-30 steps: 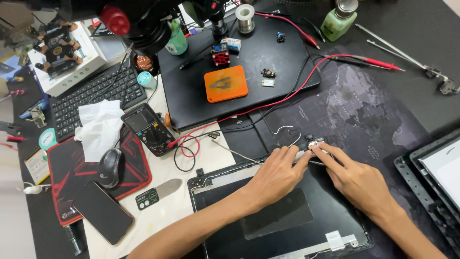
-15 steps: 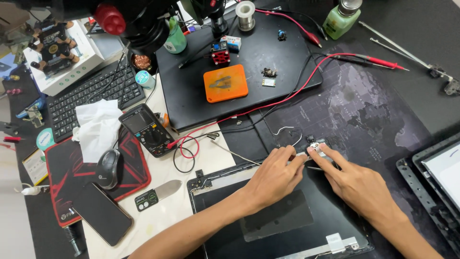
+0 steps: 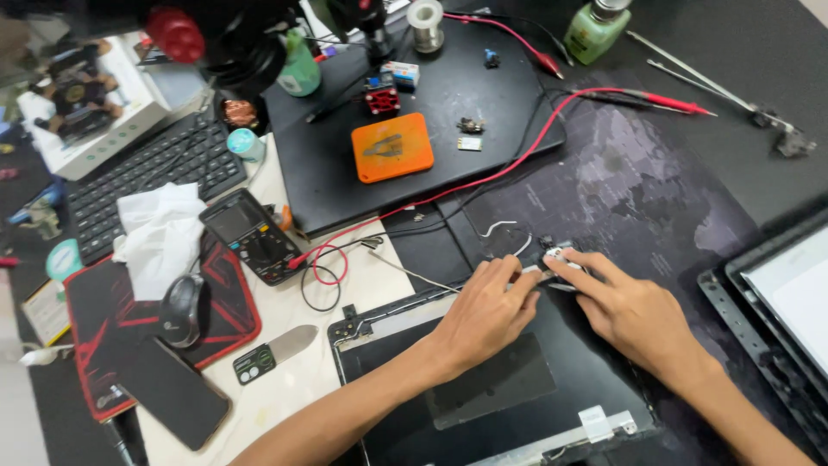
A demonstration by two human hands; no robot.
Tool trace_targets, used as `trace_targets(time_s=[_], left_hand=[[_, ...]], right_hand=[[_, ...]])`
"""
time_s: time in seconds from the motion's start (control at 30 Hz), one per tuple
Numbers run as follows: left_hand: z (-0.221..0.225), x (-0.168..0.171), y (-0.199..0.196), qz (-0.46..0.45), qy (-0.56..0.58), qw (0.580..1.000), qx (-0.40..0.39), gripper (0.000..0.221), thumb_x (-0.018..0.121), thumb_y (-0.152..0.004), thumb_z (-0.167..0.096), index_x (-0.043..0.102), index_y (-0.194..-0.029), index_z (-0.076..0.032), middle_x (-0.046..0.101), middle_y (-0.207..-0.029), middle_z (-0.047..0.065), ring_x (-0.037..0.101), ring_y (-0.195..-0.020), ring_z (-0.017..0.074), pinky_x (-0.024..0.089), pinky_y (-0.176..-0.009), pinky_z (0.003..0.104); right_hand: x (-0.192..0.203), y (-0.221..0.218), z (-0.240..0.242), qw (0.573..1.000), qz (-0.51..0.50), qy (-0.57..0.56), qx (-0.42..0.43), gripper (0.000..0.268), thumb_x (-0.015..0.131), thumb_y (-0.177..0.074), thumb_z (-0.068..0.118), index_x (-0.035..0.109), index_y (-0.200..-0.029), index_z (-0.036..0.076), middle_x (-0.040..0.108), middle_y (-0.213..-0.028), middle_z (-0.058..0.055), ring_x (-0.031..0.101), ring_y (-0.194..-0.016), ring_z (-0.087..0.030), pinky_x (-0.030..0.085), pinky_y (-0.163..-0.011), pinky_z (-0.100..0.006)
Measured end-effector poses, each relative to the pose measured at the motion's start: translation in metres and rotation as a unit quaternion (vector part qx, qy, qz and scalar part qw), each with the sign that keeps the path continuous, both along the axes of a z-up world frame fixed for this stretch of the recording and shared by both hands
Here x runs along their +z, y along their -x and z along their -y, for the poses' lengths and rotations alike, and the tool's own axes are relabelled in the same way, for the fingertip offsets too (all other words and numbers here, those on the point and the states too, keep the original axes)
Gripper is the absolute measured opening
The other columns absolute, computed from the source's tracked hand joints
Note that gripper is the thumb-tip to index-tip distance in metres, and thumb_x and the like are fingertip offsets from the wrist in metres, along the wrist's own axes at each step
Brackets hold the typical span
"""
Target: Repairing a laptop by manipulating small components and wires using tweezers.
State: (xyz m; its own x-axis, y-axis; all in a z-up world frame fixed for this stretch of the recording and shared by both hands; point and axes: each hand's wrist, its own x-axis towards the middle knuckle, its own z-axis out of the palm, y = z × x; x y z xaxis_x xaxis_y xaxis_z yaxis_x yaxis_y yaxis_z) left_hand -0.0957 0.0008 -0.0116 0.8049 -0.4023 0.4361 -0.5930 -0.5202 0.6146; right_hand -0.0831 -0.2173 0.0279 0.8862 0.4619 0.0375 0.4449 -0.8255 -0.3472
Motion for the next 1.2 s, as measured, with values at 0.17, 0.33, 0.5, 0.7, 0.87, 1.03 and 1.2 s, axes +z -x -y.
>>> trace_targets(time_s=[0.17,0.33,0.5,0.7,0.87,1.03,1.2], left_hand=[[0.001,0.005,0.001,-0.034,-0.01,0.999,-0.003,0.03,0.074,-0.09,-0.01,0.066,-0.116,0.0,0.056,-0.101,0.015,0.056,-0.088,0.0335,0.047,-0.08,0.043],[0.001,0.007,0.002,-0.044,-0.016,0.999,-0.005,0.032,0.072,-0.092,-0.006,0.065,-0.121,0.002,0.056,-0.101,0.014,0.056,-0.086,0.0309,0.047,-0.08,0.043],[0.001,0.007,-0.001,-0.04,-0.023,0.999,0.004,0.032,0.07,-0.092,-0.002,0.065,-0.124,0.003,0.056,-0.097,0.014,0.056,-0.085,0.0307,0.048,-0.08,0.042],[0.006,0.008,-0.005,-0.029,-0.035,0.999,0.012,0.033,0.07,-0.09,-0.003,0.066,-0.123,0.004,0.056,-0.094,0.014,0.057,-0.085,0.0317,0.049,-0.081,0.043],[0.01,0.003,-0.012,-0.023,-0.052,0.998,0.018,0.026,0.071,-0.091,-0.005,0.066,-0.116,0.003,0.057,-0.093,0.015,0.058,-0.084,0.0339,0.048,-0.08,0.044],[0.013,0.0,-0.014,-0.015,-0.064,0.998,0.015,0.022,0.071,-0.09,-0.005,0.065,-0.11,0.001,0.058,-0.093,0.014,0.06,-0.086,0.0339,0.048,-0.081,0.045],[0.012,0.001,-0.014,-0.021,-0.052,0.998,0.016,0.02,0.071,-0.091,-0.006,0.065,-0.109,0.0,0.057,-0.092,0.015,0.06,-0.084,0.0339,0.048,-0.08,0.044]], right_hand=[[0.007,-0.017,0.019,0.974,-0.085,-0.208,0.0,0.056,0.058,-0.088,-0.001,0.059,-0.142,0.012,0.071,-0.131,-0.007,0.073,-0.105,-0.023,0.058,-0.084,-0.032],[0.006,-0.026,0.027,0.94,-0.23,-0.219,-0.12,0.051,0.054,-0.098,0.001,0.06,-0.147,0.014,0.081,-0.123,-0.004,0.063,-0.078,-0.017,0.051,-0.069,-0.03],[0.006,-0.024,0.032,0.969,-0.2,-0.123,-0.083,0.054,0.06,-0.091,0.0,0.066,-0.142,0.016,0.078,-0.121,-0.005,0.069,-0.083,-0.02,0.054,-0.079,-0.028],[0.002,-0.021,0.035,0.978,-0.066,-0.182,0.079,0.055,0.058,-0.085,-0.004,0.062,-0.138,0.009,0.068,-0.137,-0.01,0.068,-0.119,-0.028,0.054,-0.099,-0.035],[0.005,-0.026,0.026,0.972,-0.11,-0.206,-0.008,0.047,0.062,-0.091,0.002,0.063,-0.138,0.011,0.068,-0.129,-0.007,0.072,-0.101,-0.026,0.058,-0.085,-0.036],[0.009,-0.028,0.012,0.985,-0.02,-0.169,0.027,0.041,0.07,-0.093,0.009,0.065,-0.134,0.008,0.065,-0.133,-0.008,0.07,-0.107,-0.033,0.057,-0.086,-0.038],[-0.011,-0.014,0.025,0.994,0.02,-0.107,0.027,0.022,0.075,-0.091,0.015,0.069,-0.111,0.015,0.067,-0.133,-0.002,0.073,-0.078,-0.025,0.059,-0.065,-0.035]])
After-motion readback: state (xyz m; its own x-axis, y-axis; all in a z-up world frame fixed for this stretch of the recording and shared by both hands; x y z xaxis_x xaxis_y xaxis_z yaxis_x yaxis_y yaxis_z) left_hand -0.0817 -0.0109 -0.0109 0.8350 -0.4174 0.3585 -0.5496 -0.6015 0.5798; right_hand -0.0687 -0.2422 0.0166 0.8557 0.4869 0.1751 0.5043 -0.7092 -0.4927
